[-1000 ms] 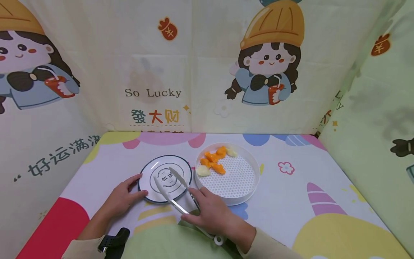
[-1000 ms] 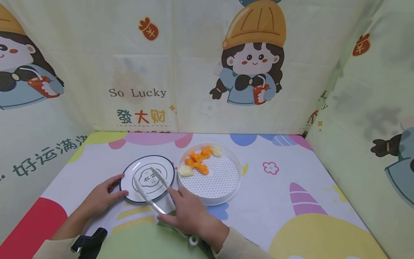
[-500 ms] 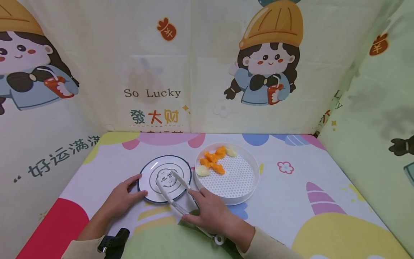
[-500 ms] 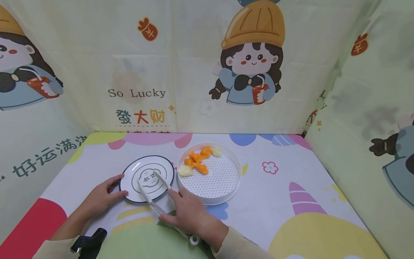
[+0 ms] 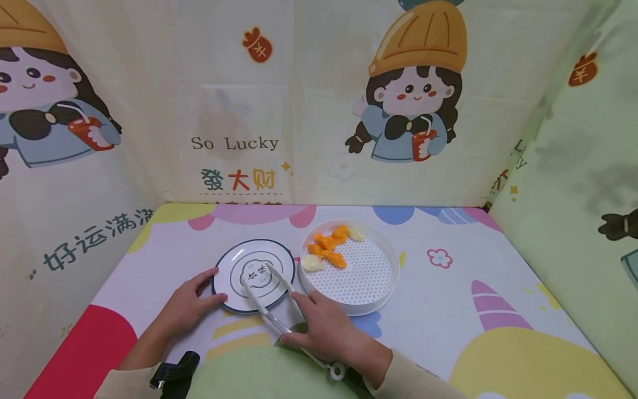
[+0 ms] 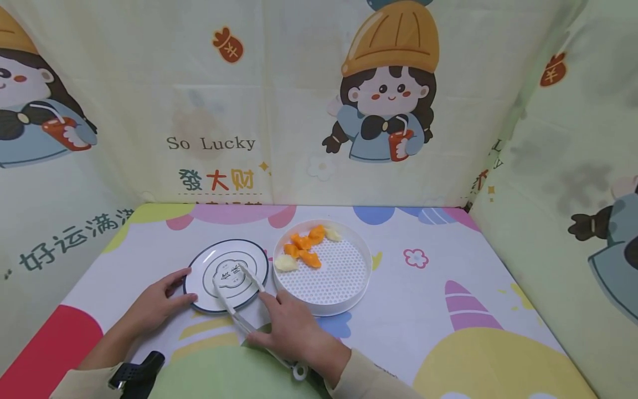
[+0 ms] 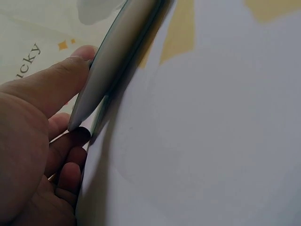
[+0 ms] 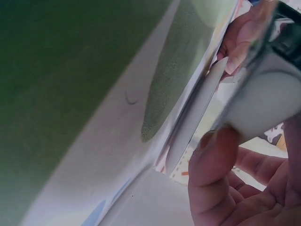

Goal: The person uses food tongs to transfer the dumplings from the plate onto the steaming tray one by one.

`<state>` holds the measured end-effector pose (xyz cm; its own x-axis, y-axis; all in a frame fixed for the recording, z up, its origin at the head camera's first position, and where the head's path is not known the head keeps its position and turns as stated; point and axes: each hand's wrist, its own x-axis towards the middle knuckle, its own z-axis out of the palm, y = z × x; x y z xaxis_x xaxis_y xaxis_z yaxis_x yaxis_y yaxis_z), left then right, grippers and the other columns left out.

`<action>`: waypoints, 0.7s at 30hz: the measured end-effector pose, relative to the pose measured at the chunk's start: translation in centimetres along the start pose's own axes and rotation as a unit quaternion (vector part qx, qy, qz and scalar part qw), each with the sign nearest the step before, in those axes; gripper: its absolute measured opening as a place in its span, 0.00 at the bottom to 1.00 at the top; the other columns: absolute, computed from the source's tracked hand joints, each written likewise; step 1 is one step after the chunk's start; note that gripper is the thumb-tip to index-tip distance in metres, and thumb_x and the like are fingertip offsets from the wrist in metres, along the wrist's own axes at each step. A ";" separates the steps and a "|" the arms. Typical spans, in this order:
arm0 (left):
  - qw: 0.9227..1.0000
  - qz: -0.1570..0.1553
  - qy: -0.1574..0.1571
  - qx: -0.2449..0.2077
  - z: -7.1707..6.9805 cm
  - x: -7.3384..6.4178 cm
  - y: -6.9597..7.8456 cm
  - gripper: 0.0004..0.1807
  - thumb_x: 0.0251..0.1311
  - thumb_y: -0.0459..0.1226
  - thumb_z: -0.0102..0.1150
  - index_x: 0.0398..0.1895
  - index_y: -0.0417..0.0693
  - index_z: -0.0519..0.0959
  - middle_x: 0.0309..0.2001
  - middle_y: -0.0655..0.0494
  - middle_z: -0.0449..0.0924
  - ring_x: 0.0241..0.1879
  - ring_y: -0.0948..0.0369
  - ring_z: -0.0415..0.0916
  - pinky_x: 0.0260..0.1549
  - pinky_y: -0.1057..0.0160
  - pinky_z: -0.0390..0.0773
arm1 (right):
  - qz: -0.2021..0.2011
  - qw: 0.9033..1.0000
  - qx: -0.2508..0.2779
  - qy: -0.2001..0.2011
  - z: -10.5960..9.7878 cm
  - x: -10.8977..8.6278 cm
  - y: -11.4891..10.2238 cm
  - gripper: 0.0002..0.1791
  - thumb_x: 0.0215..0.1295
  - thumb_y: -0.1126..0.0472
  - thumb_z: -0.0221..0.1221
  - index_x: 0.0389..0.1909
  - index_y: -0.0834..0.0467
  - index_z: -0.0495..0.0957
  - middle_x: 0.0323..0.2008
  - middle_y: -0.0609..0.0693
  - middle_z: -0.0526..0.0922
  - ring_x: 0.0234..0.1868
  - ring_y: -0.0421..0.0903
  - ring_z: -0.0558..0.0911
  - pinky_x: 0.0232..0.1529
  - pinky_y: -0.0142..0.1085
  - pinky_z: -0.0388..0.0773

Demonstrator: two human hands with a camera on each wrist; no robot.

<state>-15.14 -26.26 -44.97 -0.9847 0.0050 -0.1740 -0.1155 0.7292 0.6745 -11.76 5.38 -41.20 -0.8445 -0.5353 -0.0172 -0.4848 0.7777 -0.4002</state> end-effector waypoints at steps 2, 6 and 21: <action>1.000 -0.001 -0.001 0.000 -0.1 0.0 0.0 0.52 0.57 0.60 0.66 0.77 0.42 0.58 0.74 0.31 0.54 0.72 0.32 0.49 0.66 0.35 0.58 | 0.003 1.000 -0.001 -0.002 0.0 0.0 0.0 0.45 0.55 0.34 0.69 0.69 0.53 0.70 0.40 0.46 0.72 0.34 0.40 0.68 0.33 0.29 0.69; 1.000 0.000 -0.001 0.002 -0.2 0.1 0.0 0.52 0.58 0.59 0.66 0.77 0.42 0.58 0.74 0.31 0.54 0.72 0.33 0.49 0.67 0.35 0.57 | 0.014 1.000 -0.010 -0.008 0.1 -0.1 -0.2 0.47 0.52 0.34 0.71 0.69 0.53 0.69 0.40 0.47 0.72 0.34 0.40 0.68 0.33 0.29 0.70; 1.000 0.018 0.009 0.000 -0.4 -0.3 0.3 0.48 0.60 0.55 0.67 0.75 0.38 0.60 0.70 0.28 0.61 0.68 0.33 0.60 0.65 0.37 0.63 | 0.064 0.997 0.015 -0.042 -1.0 -0.9 -0.9 0.53 0.53 0.33 0.69 0.72 0.58 0.62 0.50 0.56 0.75 0.38 0.45 0.73 0.40 0.37 0.78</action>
<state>-14.94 -26.34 -44.49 -0.9903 0.0192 -0.1375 -0.0804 0.7283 0.6806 -10.80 5.54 -39.91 -0.8765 -0.4588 -0.1456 -0.3661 0.8319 -0.4170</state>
